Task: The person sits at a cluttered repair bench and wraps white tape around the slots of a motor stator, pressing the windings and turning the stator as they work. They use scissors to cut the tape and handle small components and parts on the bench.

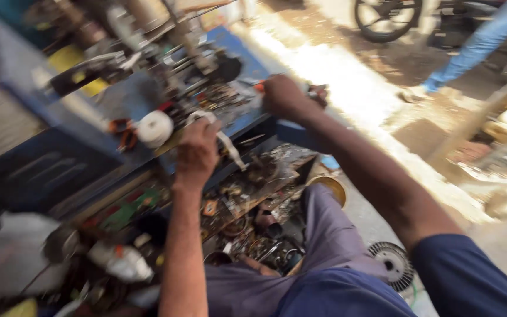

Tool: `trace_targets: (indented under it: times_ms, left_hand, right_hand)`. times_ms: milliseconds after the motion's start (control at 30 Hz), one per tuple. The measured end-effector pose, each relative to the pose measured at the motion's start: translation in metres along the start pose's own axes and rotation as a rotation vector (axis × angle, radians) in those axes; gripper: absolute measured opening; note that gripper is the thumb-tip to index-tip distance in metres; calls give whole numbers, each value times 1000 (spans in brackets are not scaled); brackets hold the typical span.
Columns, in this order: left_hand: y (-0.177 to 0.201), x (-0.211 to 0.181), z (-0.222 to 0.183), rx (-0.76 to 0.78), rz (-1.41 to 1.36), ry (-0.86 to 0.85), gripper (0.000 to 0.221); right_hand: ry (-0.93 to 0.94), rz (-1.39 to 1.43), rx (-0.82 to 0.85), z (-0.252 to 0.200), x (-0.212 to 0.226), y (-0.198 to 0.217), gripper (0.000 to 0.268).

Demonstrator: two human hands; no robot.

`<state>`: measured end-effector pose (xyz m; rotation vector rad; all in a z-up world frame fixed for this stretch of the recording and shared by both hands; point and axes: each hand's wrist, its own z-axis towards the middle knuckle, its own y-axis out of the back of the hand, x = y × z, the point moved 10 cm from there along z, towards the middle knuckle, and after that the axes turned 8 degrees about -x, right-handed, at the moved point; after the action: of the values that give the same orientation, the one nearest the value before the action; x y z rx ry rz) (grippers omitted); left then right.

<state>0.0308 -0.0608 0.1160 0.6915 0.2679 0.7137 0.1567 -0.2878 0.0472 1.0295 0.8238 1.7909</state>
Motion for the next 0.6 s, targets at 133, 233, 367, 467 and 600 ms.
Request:
trace_targets:
  times_ms: [133,233,367,467,600]
  left_hand:
    - [62,-22,-5,-182,-115,77,36]
    - [61,-20,-44,-364,-187,223,35]
    - [9,17,-92,-258,-436,842,23]
    - [19,-2,-54,-231,-184,544,28]
    - [7,-36,-2,-37,358,-40,37]
  right_hand:
    - [55,184,-229,-4,12,44,27]
    - [119,78,-206,-5,3,39,25]
    - [85,-147,143,9,9,21,11]
    - [61,-270,312,3,5,7,9]
    - [11,-259,367,-14,25,37,12]
